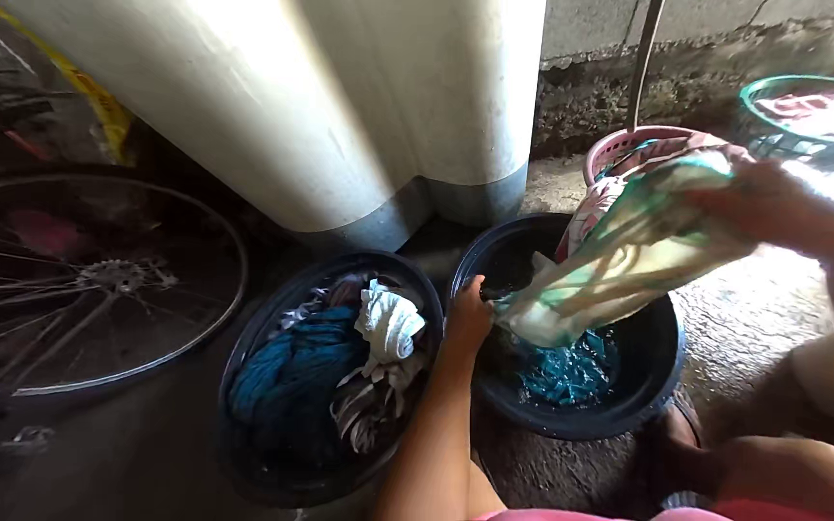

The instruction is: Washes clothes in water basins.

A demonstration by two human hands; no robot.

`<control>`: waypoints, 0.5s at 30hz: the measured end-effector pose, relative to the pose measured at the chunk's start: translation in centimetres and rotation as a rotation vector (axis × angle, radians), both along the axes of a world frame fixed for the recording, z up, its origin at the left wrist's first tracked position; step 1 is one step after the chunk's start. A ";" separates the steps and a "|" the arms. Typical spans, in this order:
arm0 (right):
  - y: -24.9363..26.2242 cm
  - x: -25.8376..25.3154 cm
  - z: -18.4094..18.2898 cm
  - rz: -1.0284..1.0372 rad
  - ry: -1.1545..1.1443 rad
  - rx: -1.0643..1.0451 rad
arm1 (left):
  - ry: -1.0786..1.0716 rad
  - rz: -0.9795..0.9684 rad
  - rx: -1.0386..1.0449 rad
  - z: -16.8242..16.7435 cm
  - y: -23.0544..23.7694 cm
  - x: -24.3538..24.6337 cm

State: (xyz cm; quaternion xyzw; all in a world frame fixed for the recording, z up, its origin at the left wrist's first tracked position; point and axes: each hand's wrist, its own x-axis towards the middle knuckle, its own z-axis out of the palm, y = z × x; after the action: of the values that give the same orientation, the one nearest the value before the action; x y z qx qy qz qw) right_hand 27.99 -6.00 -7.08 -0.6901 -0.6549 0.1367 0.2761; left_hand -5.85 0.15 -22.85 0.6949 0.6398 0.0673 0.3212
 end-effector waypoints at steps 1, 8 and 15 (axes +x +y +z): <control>0.4 -0.6 -1.9 0.006 0.042 -0.058 | 0.011 -0.025 -0.024 0.2 -0.2 0.5; 4.3 -7.7 -24.6 0.297 0.043 -0.718 | 0.005 -0.188 -0.005 0.6 -0.7 2.8; 0.4 -11.3 -38.8 0.300 -0.127 -1.015 | 0.067 -0.209 -0.054 0.2 -0.9 3.3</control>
State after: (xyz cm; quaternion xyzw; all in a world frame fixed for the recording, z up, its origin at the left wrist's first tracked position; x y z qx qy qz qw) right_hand 16.67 -5.55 -45.93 -0.6424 -0.6133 0.4323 -0.1556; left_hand -2.55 -0.77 -22.64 0.7507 0.5760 -0.0071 0.3234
